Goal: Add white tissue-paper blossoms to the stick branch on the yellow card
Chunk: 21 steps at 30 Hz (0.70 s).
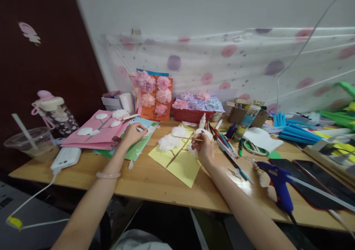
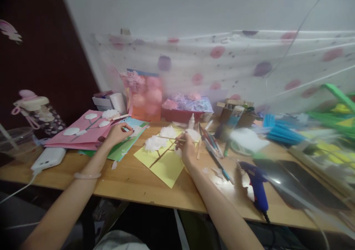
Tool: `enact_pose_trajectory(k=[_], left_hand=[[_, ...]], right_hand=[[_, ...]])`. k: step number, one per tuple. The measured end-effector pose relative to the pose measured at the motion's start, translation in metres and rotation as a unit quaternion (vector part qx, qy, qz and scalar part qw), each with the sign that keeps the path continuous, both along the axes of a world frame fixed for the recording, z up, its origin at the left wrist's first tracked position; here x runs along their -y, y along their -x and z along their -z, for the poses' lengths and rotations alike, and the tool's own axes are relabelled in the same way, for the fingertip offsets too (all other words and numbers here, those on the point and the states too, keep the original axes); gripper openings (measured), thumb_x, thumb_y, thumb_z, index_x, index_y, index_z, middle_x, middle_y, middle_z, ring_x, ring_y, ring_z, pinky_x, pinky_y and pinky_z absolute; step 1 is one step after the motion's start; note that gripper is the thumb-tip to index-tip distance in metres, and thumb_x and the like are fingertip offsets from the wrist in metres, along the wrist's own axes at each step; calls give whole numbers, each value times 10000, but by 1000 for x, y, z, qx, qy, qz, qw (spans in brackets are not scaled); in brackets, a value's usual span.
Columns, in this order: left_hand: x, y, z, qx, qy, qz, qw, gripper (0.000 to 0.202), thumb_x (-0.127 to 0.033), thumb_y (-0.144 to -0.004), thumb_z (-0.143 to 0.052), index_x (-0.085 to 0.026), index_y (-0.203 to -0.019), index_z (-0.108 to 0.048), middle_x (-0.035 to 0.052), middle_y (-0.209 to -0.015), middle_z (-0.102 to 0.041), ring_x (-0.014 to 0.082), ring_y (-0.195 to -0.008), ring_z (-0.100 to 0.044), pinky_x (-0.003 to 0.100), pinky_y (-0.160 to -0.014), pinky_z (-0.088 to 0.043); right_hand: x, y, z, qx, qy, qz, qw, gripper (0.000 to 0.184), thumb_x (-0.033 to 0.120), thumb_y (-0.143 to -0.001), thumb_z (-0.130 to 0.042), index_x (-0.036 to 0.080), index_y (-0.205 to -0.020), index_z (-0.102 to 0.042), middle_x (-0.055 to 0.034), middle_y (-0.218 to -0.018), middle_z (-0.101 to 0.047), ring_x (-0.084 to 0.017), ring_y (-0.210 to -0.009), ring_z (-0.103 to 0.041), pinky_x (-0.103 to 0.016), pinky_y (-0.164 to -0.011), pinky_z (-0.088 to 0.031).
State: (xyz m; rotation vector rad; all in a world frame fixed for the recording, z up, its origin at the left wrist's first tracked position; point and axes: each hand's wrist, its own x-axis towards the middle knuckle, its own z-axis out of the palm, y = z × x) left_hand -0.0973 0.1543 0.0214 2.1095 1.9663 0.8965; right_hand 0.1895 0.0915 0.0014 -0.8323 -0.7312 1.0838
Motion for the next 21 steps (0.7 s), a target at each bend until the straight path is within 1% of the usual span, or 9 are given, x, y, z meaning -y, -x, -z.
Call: enact_pose_trajectory(k=[3, 4, 7, 10, 12, 13, 17, 19, 21], left_hand=[[-2, 4, 3, 23, 1, -23, 999, 95, -241, -725, -605, -185, -792, -643, 65, -893, -742, 231, -851, -682, 299, -761, -484], [-3, 6, 4, 29, 6, -25, 999, 111, -208, -717, -604, -183, -817, -643, 62, -872, -745, 227, -839, -688, 295, -753, -486], [-6, 9, 8, 54, 23, -23, 998, 245, -149, -729, -570, -184, -962, -635, 33, -815, -748, 186, -681, -696, 272, -695, -492], [-8, 9, 10, 79, 25, -19, 996, 282, -151, -769, -532, -187, -1033, -625, 31, -856, -752, 154, -580, -680, 260, -673, -495], [-8, 8, 10, 93, 20, -19, 995, 236, -174, -780, -533, -187, -988, -643, 41, -870, -754, 157, -585, -680, 264, -678, -496], [-8, 8, 10, 98, 15, -19, 995, 198, -190, -775, -546, -187, -941, -656, 48, -871, -754, 168, -617, -687, 271, -693, -497], [-8, 7, 9, 123, -18, -30, 992, 66, -253, -700, -637, -199, -730, -661, 78, -881, -748, 243, -823, -692, 324, -811, -483], [-8, 6, 7, 147, -30, -29, 988, 81, -280, -667, -663, -202, -676, -640, 81, -865, -742, 262, -858, -681, 349, -842, -477], [-8, 4, 5, 184, -33, -15, 982, 128, -315, -657, -668, -198, -674, -620, 79, -856, -735, 258, -864, -675, 355, -835, -486]], right_hand=[[0, 1, 0, -6, 6, -11, 1000, 259, 380, -698, -570, 168, -551, -595, -7, -532, -549, -100, -450, -495, -188, -356, -371], [0, 1, 1, -5, 10, -16, 1000, 251, 378, -697, -573, 170, -558, -595, -7, -526, -548, -101, -448, -490, -189, -357, -370], [-1, 2, 3, 2, 16, -20, 1000, 241, 379, -696, -577, 178, -563, -584, -5, -512, -549, -103, -438, -476, -192, -357, -361], [-1, 1, 5, 8, 9, -23, 1000, 260, 403, -705, -580, 178, -576, -588, -2, -511, -546, -101, -439, -474, -195, -368, -368], [-1, 1, 5, 9, 6, -29, 1000, 275, 418, -706, -581, 175, -580, -598, 3, -503, -534, -99, -439, -471, -196, -379, -377], [-1, 0, 5, 9, 6, -32, 999, 278, 422, -704, -582, 173, -581, -603, 5, -499, -530, -97, -437, -467, -195, -383, -379], [-1, 1, 5, 9, 9, -37, 999, 270, 423, -662, -608, 170, -568, -613, 5, -501, -530, -93, -441, -466, -189, -381, -373], [0, 2, 4, 9, 10, -36, 999, 268, 427, -629, -627, 169, -559, -618, 5, -500, -531, -94, -442, -471, -186, -374, -369], [0, 2, 4, 9, 11, -36, 999, 270, 432, -613, -635, 169, -552, -621, 4, -497, -536, -95, -439, -472, -185, -370, -367]])
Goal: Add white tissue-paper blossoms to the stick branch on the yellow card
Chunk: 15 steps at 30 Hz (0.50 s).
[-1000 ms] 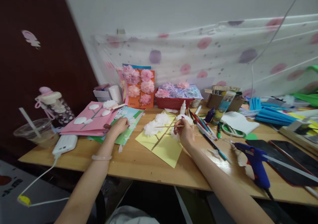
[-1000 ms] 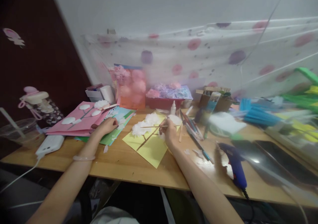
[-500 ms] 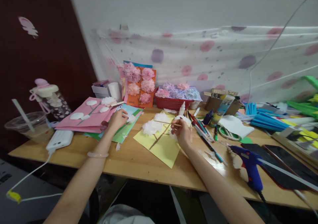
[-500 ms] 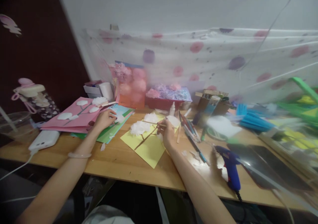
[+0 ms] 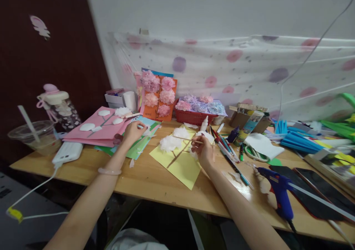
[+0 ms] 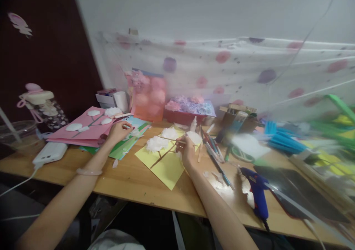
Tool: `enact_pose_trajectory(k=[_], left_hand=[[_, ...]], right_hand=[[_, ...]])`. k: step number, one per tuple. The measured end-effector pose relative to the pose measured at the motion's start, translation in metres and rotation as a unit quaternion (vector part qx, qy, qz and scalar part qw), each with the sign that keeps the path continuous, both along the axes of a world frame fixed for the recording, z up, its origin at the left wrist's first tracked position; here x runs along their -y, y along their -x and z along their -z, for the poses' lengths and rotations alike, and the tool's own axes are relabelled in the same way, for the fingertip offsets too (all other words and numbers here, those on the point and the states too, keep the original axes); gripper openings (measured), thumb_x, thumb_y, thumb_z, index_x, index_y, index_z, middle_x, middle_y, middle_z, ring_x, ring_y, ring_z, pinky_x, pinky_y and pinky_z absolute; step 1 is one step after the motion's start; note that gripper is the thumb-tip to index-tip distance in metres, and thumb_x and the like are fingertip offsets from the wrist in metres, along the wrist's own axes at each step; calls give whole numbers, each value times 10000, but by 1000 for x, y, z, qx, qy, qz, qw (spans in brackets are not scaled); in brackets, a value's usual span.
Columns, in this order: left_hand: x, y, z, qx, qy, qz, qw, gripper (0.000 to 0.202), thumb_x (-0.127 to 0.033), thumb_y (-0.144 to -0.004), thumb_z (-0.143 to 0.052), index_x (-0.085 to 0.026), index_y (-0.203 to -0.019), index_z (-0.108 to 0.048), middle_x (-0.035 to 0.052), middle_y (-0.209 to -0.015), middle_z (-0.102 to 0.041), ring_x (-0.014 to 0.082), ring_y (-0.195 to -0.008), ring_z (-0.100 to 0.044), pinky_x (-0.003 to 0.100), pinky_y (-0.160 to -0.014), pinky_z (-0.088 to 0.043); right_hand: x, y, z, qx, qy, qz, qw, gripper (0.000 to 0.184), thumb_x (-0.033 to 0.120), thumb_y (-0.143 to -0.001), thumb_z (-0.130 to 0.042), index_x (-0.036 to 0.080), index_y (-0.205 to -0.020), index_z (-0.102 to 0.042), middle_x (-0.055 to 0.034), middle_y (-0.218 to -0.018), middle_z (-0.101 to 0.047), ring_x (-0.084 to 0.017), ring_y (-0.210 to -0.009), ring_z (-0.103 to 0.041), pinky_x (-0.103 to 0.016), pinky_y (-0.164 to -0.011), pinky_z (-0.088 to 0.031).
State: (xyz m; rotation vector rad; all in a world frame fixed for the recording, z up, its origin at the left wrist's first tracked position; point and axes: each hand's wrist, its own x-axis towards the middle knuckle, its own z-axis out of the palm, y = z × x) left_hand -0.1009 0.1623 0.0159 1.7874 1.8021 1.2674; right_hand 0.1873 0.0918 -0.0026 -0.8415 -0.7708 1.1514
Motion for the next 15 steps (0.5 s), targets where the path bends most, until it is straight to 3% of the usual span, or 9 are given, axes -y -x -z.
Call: enact_pose_trajectory(k=[5, 10, 12, 15], left_hand=[[5, -17, -2, 102, 20, 119, 987, 277, -404, -666, -643, -165, -803, -606, 66, -847, -724, 197, -814, -681, 317, -752, -533], [13, -34, 6, 177, 63, 257, 948, 433, -359, -609, -697, -145, -978, -619, 79, -941, -710, 179, -827, -673, 310, -743, -535], [15, -38, 8, 192, 70, 283, 937, 483, -310, -598, -702, -154, -1046, -613, 85, -1016, -702, 188, -900, -666, 309, -772, -532], [13, -37, 10, 190, 65, 272, 941, 483, -306, -606, -704, -155, -1059, -629, 89, -1038, -703, 201, -933, -664, 317, -787, -535]], right_hand=[[0, 1, 1, 7, 2, -14, 1000, 264, 427, -652, -631, 172, -584, -642, -14, -517, -579, -105, -448, -482, -193, -385, -379], [0, 1, 4, 22, -9, -71, 997, 337, 495, -708, -639, 164, -658, -677, -40, -596, -646, -117, -489, -528, -204, -419, -408], [0, 1, 5, 29, -5, -88, 996, 358, 519, -697, -655, 163, -664, -675, -43, -599, -655, -120, -485, -534, -207, -417, -406], [-1, 1, 5, 31, 9, -103, 994, 373, 532, -669, -669, 159, -671, -680, -49, -606, -669, -120, -483, -541, -206, -417, -406]])
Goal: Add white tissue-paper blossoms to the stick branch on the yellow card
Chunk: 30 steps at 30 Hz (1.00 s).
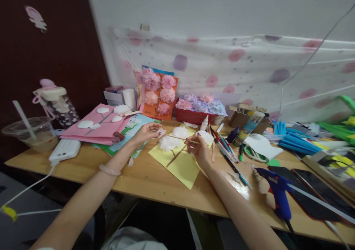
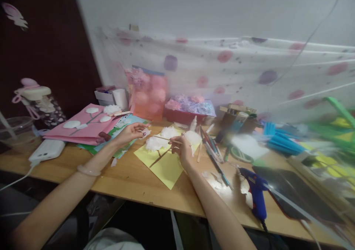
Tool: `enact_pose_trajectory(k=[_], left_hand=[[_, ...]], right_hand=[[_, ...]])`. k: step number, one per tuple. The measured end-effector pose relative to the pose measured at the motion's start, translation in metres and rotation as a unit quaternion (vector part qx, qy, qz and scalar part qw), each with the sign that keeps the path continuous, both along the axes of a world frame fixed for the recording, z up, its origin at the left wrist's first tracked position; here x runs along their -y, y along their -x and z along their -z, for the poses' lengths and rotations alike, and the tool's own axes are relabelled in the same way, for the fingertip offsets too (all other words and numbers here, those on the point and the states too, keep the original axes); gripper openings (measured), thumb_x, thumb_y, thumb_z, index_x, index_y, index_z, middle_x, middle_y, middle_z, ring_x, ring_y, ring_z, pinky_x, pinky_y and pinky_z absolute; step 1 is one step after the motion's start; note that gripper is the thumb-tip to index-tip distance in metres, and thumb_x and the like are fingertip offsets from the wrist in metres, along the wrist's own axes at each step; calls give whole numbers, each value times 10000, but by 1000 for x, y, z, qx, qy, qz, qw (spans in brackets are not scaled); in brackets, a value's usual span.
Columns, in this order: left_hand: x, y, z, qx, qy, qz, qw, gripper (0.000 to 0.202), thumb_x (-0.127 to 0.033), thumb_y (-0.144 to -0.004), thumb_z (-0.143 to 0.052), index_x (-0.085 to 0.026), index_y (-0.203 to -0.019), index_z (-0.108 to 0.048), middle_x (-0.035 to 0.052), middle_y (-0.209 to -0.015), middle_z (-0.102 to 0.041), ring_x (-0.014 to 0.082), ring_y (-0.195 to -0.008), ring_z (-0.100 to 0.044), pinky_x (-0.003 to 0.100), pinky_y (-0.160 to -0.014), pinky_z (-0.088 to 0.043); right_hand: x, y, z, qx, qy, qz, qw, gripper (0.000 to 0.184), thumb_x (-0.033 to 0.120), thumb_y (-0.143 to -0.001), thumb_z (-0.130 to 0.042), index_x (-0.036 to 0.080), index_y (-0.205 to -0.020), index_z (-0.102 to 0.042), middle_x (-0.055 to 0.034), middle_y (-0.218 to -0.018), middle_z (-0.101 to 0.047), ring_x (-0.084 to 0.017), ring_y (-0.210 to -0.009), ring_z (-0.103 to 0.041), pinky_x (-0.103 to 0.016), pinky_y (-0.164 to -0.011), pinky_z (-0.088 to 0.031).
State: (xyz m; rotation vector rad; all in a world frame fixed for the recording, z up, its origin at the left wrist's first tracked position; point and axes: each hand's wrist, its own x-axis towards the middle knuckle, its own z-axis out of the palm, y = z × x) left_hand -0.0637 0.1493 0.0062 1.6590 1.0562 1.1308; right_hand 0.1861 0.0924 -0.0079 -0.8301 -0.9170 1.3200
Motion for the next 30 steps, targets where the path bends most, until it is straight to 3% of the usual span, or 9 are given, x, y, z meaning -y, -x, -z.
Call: enact_pose_trajectory(k=[7, 9, 12, 16, 25, 30], left_hand=[[-19, 20, 9, -30, 6, -141, 990, 324, -412, -662, -673, -142, -830, -615, 40, -696, -679, 183, -663, -661, 322, -665, -541], [-24, 24, 12, -54, 1, -175, 983, 293, -414, -661, -673, -153, -775, -604, 37, -681, -674, 187, -640, -651, 310, -626, -529], [-26, 26, 14, -87, -16, -213, 973, 244, -397, -676, -658, -166, -738, -612, 51, -753, -698, 204, -701, -656, 316, -665, -524], [-22, 25, 10, -122, -54, -253, 958, 138, -324, -689, -640, -186, -701, -645, 78, -881, -721, 257, -946, -642, 346, -859, -480], [-17, 26, 8, -112, -45, -289, 950, 98, -250, -678, -639, -196, -608, -681, 87, -896, -738, 327, -1069, -590, 370, -845, -444], [-14, 17, 2, -30, -13, -203, 979, 192, -321, -698, -638, -169, -787, -712, 77, -911, -742, 236, -903, -648, 326, -802, -476]], right_hand=[[1, 1, 0, -5, -7, 4, 1000, 382, 542, -673, -661, 161, -659, -664, -48, -593, -655, -121, -480, -535, -206, -414, -395], [1, 1, 0, -4, -2, 2, 1000, 387, 551, -681, -652, 165, -657, -664, -45, -588, -650, -119, -469, -526, -208, -409, -390], [1, 0, -2, -1, 7, 4, 1000, 386, 554, -676, -647, 170, -650, -671, -45, -578, -646, -123, -465, -525, -214, -411, -392], [1, -2, -4, -4, 8, -7, 1000, 369, 540, -630, -683, 171, -636, -671, -45, -574, -643, -128, -478, -534, -214, -417, -395], [1, -1, -3, 7, 8, -23, 1000, 366, 543, -652, -685, 177, -654, -679, -49, -601, -652, -133, -487, -525, -225, -421, -391], [1, 0, -2, 6, 17, -26, 999, 382, 554, -630, -707, 175, -653, -675, -44, -602, -650, -129, -491, -529, -219, -421, -390]])
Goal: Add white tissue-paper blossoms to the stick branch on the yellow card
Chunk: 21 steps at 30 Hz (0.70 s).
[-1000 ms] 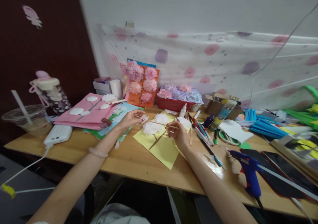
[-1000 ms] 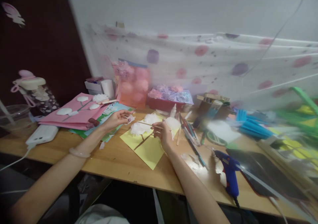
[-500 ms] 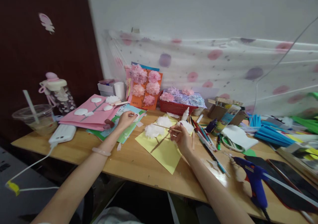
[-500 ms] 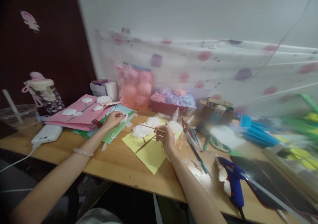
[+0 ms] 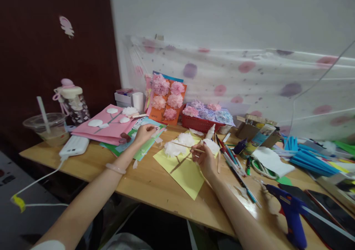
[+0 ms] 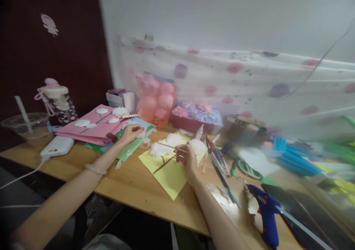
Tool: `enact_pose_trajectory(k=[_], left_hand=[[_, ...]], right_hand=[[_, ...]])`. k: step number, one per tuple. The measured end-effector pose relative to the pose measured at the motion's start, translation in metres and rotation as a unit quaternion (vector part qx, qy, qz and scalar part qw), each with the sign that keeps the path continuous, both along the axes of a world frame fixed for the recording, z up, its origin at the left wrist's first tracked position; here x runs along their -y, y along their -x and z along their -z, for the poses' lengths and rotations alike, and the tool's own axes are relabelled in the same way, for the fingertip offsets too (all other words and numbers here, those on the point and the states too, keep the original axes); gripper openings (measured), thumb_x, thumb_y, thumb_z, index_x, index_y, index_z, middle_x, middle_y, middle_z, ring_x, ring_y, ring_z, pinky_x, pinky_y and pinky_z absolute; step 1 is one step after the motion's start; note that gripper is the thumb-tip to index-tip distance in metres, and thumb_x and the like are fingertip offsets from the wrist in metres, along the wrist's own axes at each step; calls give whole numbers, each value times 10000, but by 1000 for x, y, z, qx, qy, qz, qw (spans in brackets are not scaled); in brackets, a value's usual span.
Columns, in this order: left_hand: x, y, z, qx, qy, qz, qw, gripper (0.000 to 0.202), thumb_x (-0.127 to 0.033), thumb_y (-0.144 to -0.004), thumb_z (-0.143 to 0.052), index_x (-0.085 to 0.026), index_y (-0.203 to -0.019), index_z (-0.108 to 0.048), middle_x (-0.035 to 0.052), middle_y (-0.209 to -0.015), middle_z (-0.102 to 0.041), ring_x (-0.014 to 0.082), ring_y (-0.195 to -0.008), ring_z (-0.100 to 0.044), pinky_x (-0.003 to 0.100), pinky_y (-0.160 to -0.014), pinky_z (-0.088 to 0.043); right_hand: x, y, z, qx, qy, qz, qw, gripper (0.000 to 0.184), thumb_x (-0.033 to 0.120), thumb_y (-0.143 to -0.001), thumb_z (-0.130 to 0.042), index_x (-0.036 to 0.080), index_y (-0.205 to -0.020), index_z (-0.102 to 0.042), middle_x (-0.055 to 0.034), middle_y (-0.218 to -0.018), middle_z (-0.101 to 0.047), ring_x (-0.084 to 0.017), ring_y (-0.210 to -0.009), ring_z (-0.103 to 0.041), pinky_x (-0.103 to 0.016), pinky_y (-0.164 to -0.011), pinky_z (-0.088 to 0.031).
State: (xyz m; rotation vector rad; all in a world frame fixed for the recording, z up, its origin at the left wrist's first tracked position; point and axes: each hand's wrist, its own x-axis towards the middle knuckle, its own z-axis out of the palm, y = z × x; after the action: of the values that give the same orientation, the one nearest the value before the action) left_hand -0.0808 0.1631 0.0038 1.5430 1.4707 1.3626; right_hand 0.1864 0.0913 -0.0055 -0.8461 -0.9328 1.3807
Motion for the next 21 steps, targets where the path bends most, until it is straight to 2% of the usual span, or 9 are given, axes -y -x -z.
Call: enact_pose_trajectory(k=[3, 8, 14, 21], left_hand=[[6, -15, 1, 60, 31, 86, 994, 315, -388, -677, -668, -153, -879, -719, 81, -928, -743, 187, -799, -658, 289, -706, -498], [17, -34, 9, 117, 84, 181, 973, 334, -407, -606, -744, -137, -801, -725, 93, -827, -736, 154, -652, -639, 282, -617, -496], [24, -38, 7, 131, 97, 224, 961, 299, -343, -603, -763, -139, -821, -742, 73, -805, -739, 154, -677, -646, 283, -660, -510], [27, -38, 3, 129, 101, 244, 956, 273, -291, -600, -789, -137, -821, -745, 72, -792, -752, 147, -653, -652, 292, -691, -519]], right_hand=[[0, 0, 2, 6, -3, 12, 1000, 367, 542, -655, -691, 175, -661, -667, -44, -610, -650, -127, -494, -525, -216, -421, -383], [0, 1, 2, 10, -1, 10, 1000, 352, 530, -652, -675, 178, -665, -665, -42, -611, -652, -126, -496, -526, -212, -417, -379], [0, 2, 0, 13, 9, 9, 1000, 349, 536, -641, -677, 189, -617, -657, -39, -569, -642, -136, -480, -525, -213, -401, -374], [0, 1, 0, 13, -1, -3, 1000, 383, 553, -676, -669, 174, -628, -649, -32, -562, -623, -119, -467, -515, -211, -418, -393]])
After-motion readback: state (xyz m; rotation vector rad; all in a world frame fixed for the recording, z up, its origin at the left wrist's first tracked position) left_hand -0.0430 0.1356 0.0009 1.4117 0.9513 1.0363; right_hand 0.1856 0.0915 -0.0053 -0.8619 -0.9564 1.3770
